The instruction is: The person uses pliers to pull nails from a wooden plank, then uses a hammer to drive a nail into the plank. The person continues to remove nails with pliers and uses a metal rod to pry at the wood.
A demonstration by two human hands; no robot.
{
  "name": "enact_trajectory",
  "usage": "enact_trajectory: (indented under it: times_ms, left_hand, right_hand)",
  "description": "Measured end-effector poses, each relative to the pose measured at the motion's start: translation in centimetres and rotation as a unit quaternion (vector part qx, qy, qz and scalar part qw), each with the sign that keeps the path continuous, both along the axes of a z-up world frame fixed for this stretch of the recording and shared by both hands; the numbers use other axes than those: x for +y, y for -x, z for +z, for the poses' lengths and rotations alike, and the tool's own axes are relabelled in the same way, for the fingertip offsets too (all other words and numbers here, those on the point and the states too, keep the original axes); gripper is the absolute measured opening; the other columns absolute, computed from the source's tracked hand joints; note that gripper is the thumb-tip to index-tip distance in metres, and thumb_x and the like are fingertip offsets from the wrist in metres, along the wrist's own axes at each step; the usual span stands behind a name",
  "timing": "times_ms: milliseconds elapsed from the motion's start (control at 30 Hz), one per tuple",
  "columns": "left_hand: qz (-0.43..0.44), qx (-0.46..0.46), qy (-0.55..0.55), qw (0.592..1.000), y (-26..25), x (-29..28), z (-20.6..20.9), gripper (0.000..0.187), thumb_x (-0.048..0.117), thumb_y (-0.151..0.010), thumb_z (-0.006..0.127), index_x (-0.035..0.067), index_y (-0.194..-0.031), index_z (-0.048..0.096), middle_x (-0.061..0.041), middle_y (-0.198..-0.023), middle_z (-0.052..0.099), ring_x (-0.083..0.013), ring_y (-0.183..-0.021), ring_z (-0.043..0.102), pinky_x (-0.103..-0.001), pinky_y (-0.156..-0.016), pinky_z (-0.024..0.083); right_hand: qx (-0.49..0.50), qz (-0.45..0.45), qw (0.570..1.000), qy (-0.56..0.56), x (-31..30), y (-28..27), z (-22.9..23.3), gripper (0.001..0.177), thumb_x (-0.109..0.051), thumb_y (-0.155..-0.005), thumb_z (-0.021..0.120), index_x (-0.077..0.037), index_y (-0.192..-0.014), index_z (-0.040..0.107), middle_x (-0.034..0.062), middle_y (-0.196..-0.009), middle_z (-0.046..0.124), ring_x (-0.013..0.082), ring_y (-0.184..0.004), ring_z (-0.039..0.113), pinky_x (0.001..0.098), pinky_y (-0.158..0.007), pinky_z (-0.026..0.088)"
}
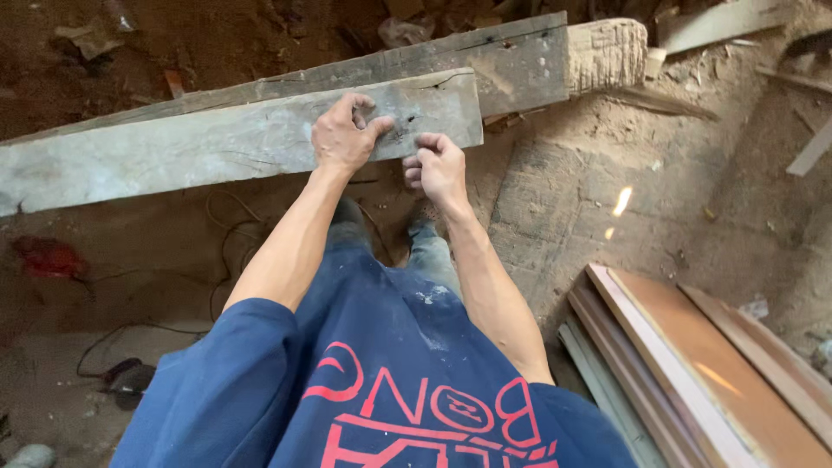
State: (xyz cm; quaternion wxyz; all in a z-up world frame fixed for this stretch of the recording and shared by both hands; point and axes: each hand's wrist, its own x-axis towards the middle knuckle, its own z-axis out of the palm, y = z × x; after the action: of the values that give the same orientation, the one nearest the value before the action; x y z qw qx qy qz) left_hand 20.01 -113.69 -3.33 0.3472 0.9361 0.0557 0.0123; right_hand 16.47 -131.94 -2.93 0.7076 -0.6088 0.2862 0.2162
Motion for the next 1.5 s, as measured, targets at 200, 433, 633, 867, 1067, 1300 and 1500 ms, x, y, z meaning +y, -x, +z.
enact_trajectory:
  times_ms: [200,433,633,867,1067,1300,1500]
  left_hand:
    - [0.013,-0.013,-0.006,1.0,0.2,-0.2,-1.1,0.032,0.041,-0.084,0.087,0.018,-0.099,0.072,-0.002,-0.073,0.066,-0.0225,-0.07,0.068,-0.04,-0.064,0.053]
    - [0.046,0.02,0.012,0.999,-0.9,-0.3,-0.3,0.032,0.042,-0.077,0.088,0.019,-0.094,0.074,0.0,-0.076,0.069,-0.0215,-0.071,0.069,-0.039,-0.065,0.054]
    - [0.052,0.026,0.003,0.998,-0.9,-0.4,0.0,0.037,0.042,-0.076,0.09,0.015,-0.093,0.072,-0.003,-0.076,0.068,-0.0226,-0.073,0.068,-0.039,-0.067,0.053]
    - [0.067,0.021,0.026,0.997,-0.6,-0.2,-1.2,0.039,0.043,-0.074,0.089,0.014,-0.093,0.073,-0.006,-0.084,0.071,-0.0231,-0.077,0.07,-0.04,-0.071,0.056]
    - [0.061,-0.028,0.067,0.996,-1.0,0.4,-3.6,0.039,0.037,-0.076,0.083,0.009,-0.1,0.072,-0.012,-0.095,0.069,-0.0303,-0.089,0.068,-0.044,-0.078,0.056]
    - [0.43,-0.1,-0.109,0.891,0.8,10.4,-4.1,0.041,0.03,-0.076,0.079,0.012,-0.111,0.067,-0.017,-0.114,0.058,-0.0317,-0.106,0.057,-0.047,-0.079,0.053]
    - [0.759,0.056,0.267,0.592,4.2,18.3,-2.9,0.114,0.061,-0.073,0.08,0.007,-0.151,0.017,-0.026,-0.143,0.038,-0.0329,-0.123,0.053,-0.049,-0.101,0.049]
  right_hand:
    - [-0.017,0.02,1.0,0.01,-0.7,0.1,-1.4,0.025,-0.001,-0.092,0.052,0.001,-0.114,0.065,0.0123,-0.085,0.073,0.0148,-0.059,0.067,0.0296,-0.05,0.057]
    - [-0.018,0.024,0.999,0.041,-0.6,-0.1,-0.1,0.022,-0.004,-0.095,0.055,0.0,-0.113,0.067,0.0132,-0.086,0.075,0.0144,-0.064,0.07,0.0295,-0.054,0.059]
    - [-0.026,0.124,0.987,0.098,-1.4,-1.2,1.0,0.019,-0.009,-0.095,0.057,-0.005,-0.111,0.067,0.011,-0.086,0.076,0.0156,-0.068,0.073,0.0315,-0.057,0.06]
    - [-0.244,0.418,0.8,0.354,-3.0,-1.4,1.6,0.035,-0.026,-0.086,0.076,-0.012,-0.117,0.065,0.0078,-0.091,0.073,0.0229,-0.08,0.071,0.0397,-0.074,0.058]
    - [-0.44,0.483,0.618,0.439,-0.4,-3.0,2.1,0.06,-0.032,-0.075,0.087,-0.016,-0.126,0.061,0.0126,-0.118,0.061,0.032,-0.109,0.06,0.0442,-0.087,0.054]
    - [-0.535,0.568,0.459,0.424,11.1,-7.4,0.5,0.13,-0.057,-0.043,0.096,-0.02,-0.15,0.031,0.0293,-0.143,0.034,0.0463,-0.126,0.039,0.0634,-0.103,0.032]
    - [-0.478,0.633,0.455,0.405,14.8,-8.5,0.3,0.132,-0.042,-0.041,0.094,-0.035,-0.157,0.033,0.025,-0.146,0.033,0.045,-0.131,0.036,0.0606,-0.107,0.032]
